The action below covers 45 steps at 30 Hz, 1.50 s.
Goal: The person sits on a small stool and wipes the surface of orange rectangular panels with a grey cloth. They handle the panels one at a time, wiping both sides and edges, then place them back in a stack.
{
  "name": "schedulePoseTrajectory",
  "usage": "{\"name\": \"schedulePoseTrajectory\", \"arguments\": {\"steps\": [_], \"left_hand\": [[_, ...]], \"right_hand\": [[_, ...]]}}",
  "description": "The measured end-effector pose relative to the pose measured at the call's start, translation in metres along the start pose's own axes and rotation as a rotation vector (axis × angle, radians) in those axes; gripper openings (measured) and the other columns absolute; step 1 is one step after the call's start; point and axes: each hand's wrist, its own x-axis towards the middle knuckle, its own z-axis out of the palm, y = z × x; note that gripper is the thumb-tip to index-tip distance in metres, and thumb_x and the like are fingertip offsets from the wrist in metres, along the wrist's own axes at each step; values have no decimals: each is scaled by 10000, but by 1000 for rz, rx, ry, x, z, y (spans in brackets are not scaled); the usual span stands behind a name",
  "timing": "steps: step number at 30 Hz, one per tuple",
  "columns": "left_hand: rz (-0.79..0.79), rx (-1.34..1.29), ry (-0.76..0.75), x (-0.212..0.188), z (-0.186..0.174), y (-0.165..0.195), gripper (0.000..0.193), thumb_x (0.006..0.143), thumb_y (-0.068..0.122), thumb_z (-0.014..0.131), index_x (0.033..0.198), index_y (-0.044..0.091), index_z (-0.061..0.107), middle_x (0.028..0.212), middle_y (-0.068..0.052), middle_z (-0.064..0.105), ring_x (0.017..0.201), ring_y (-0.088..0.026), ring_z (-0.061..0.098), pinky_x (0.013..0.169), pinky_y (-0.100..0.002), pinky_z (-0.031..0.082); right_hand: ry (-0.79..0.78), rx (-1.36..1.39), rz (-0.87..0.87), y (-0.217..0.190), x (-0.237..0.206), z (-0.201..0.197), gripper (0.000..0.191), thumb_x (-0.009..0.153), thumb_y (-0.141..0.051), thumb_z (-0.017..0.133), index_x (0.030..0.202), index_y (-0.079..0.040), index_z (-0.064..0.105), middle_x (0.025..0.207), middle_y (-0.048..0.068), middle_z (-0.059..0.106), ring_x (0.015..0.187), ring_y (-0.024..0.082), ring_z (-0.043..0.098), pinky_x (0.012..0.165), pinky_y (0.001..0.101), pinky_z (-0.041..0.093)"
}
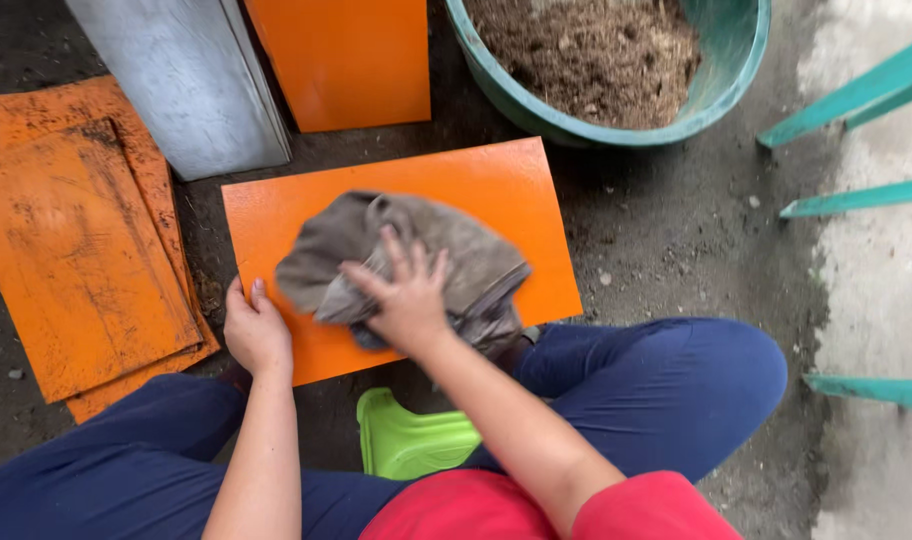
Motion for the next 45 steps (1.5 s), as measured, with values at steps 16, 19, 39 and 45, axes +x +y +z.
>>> {"name": "schedulePoseTrajectory", "arguments": {"steps": [16,19,39,45], "left_hand": [[-126,-360,-75,85,0,19,448,1071,359,538,1350,16,608,1321,-155,675,1196,-287,652,1000,-392,485],[-294,-457,-211,110,17,36,414,1047,356,582,1283,23,648,1256,-117,695,1121,-232,646,955,-370,490],[287,-1058,-237,102,-112,76,145,1086,164,598,1212,93,582,1117,26,649,1031,-71,567,945,-247,463],[225,-1285,-131,108,-92,67,200,1128,274,571,1168,88,633,1078,40,598,1017,-59,515,950,-244,422]], "right_hand": [[468,508,741,333,50,-146,637,810,-145,713,1392,-120,455,1216,200,646,1037,296,663,913,439,530],[310,977,718,307,66,-114,581,844,-110,652,1383,-113,433,1223,138,602,1026,216,618,879,418,530],[798,957,-6,254,72,-190,696,858,44,647,1519,-56,457,1406,74,556,1329,230,545,1205,370,423],[832,552,-294,193,87,-300,595,849,176,632,1345,-87,433,1146,16,461,1116,156,497,1135,276,387]]}}
